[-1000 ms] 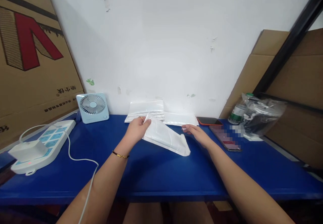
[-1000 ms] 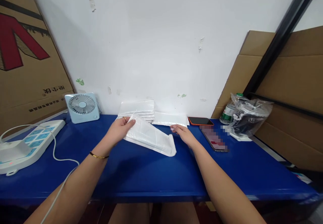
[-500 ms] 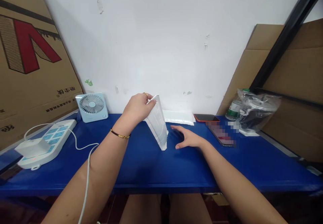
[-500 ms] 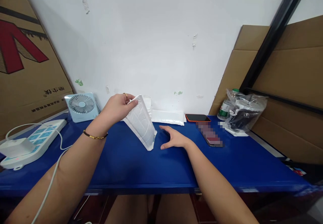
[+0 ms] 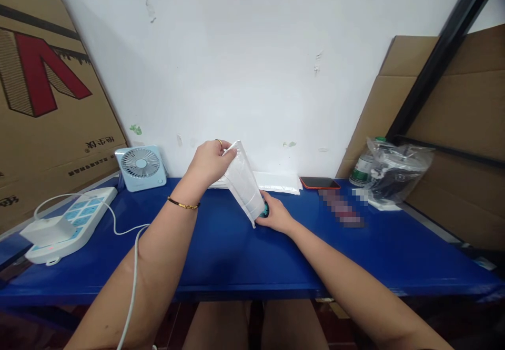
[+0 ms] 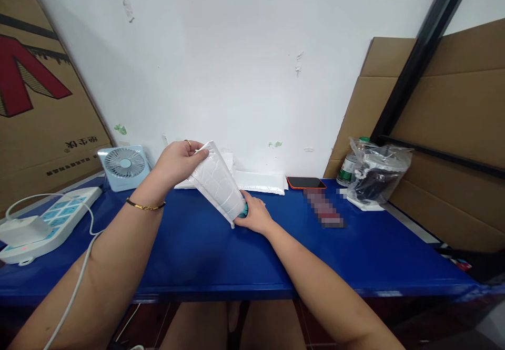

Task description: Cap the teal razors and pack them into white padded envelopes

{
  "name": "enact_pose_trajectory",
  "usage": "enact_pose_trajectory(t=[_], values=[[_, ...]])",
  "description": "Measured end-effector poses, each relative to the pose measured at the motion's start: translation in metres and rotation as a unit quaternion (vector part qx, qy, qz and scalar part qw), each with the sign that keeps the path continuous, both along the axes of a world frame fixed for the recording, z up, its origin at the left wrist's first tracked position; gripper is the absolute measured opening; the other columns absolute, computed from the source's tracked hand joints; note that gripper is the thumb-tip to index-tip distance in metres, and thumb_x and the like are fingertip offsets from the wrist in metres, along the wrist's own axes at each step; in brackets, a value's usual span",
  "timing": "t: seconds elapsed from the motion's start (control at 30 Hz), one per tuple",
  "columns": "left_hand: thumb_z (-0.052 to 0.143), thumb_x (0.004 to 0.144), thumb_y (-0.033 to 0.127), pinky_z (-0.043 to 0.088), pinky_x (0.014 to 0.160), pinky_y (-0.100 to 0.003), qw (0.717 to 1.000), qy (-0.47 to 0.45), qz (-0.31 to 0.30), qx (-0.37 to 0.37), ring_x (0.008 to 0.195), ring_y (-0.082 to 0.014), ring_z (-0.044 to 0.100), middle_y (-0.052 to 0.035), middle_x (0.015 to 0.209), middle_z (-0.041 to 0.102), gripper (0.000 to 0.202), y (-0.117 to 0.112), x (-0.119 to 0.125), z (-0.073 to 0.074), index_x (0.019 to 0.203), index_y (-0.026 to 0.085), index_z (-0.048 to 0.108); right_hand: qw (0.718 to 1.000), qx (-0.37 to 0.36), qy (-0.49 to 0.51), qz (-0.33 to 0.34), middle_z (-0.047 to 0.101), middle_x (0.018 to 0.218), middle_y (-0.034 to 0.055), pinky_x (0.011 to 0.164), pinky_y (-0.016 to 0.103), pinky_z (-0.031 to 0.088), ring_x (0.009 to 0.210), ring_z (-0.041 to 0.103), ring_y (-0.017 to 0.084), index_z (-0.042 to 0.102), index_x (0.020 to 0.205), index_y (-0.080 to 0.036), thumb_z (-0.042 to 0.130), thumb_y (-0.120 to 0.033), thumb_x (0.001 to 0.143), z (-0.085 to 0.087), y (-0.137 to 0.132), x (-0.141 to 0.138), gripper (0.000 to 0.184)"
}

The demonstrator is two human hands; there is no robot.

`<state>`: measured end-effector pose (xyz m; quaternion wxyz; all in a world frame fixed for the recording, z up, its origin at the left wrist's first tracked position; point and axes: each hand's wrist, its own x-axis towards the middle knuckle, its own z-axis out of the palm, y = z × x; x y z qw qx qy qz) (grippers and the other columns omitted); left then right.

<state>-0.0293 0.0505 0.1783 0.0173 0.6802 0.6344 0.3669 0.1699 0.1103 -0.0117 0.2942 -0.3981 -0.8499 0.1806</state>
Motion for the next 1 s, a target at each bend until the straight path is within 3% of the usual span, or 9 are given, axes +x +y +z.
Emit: enact_pose_trajectory(t=[0.17,0.3,0.5,0.63,0.73,0.83,0.9,1.0], values=[[0.049,0.078,0.044,0.04,0.059,-0.026,1.0,-0.003,0.011,-0.014,0.059,-0.0159,0.055,-0.0023,0.062,0.062,0.039,0.006,-0.007,-0.003,0.096,0.015,0.068,0.996,0.045,-0.071,0.004,0.061,0.101,0.0071,0.076,0.033,0.035,0.089,0.052,0.024,0.044,0.125,-0.02,0.058,-0.025,0.073,-0.002,0.002,-0.006,0.054],[0.05,0.077,0.044,0.043,0.062,-0.027,0.998,0.019,0.058,-0.022,0.065,-0.0175,0.058,-0.0021,0.068,0.065,0.039,-0.005,-0.034,0.005,0.097,0.017,0.068,0.986,0.092,-0.139,0.029,0.059,0.098,0.0056,0.077,0.033,0.033,0.091,0.049,0.023,0.054,0.104,-0.02,0.054,-0.021,0.075,-0.004,0.005,-0.001,0.029],[0.047,0.08,0.05,0.045,0.066,-0.029,0.987,0.012,0.151,0.057,0.067,-0.0169,0.057,-0.0006,0.074,0.065,0.041,-0.038,-0.081,0.023,0.101,0.021,0.066,0.982,0.114,-0.147,0.038,0.055,0.101,0.0057,0.078,0.034,0.035,0.092,0.047,0.022,0.055,0.108,-0.023,0.054,-0.029,0.08,-0.002,0.002,0.004,0.029],[0.044,0.083,0.048,0.046,0.077,-0.031,0.98,-0.003,0.122,0.157,0.082,-0.0177,0.058,0.0001,0.093,0.065,0.04,-0.052,-0.09,0.021,0.108,0.022,0.062,0.983,0.104,-0.142,0.045,0.054,0.105,0.0065,0.079,0.036,0.038,0.093,0.047,0.023,0.055,0.111,-0.025,0.054,-0.051,0.08,0.0,0.0,0.006,0.04],[0.046,0.081,0.043,0.046,0.085,-0.03,0.995,0.01,0.024,0.1,0.09,-0.0183,0.059,0.0019,0.098,0.066,0.032,-0.058,-0.103,0.0,0.102,0.025,0.063,0.984,0.093,-0.143,0.053,0.053,0.108,0.0073,0.082,0.039,0.039,0.096,0.047,0.024,0.055,0.114,-0.026,0.052,-0.062,0.077,0.001,-0.002,0.005,0.053],[0.047,0.074,0.036,0.042,0.094,-0.03,0.999,0.017,-0.037,-0.009,0.099,-0.02,0.059,0.0012,0.104,0.066,0.025,-0.059,-0.13,-0.042,0.086,0.023,0.066,0.983,0.088,-0.152,0.058,0.054,0.109,0.0077,0.084,0.041,0.039,0.097,0.048,0.025,0.055,0.117,-0.026,0.054,-0.068,0.071,0.004,-0.005,0.003,0.062],[0.044,0.071,0.03,0.039,0.098,-0.031,0.998,0.026,-0.023,-0.059,0.105,-0.0216,0.057,0.0002,0.106,0.066,0.025,-0.057,-0.153,-0.075,0.079,0.022,0.066,0.983,0.093,-0.145,0.056,0.054,0.111,0.0077,0.087,0.042,0.038,0.099,0.048,0.026,0.055,0.119,-0.026,0.055,-0.066,0.072,0.008,-0.003,0.005,0.061],[0.039,0.065,0.017,0.039,0.098,-0.035,0.985,0.068,0.031,-0.153,0.106,-0.0232,0.057,0.0009,0.106,0.067,0.034,-0.052,-0.171,-0.113,0.081,0.024,0.068,0.992,0.104,-0.063,0.015,0.056,0.111,0.0075,0.091,0.039,0.037,0.104,0.049,0.023,0.058,0.115,-0.025,0.048,-0.049,0.085,0.012,0.009,0.022,0.04]])
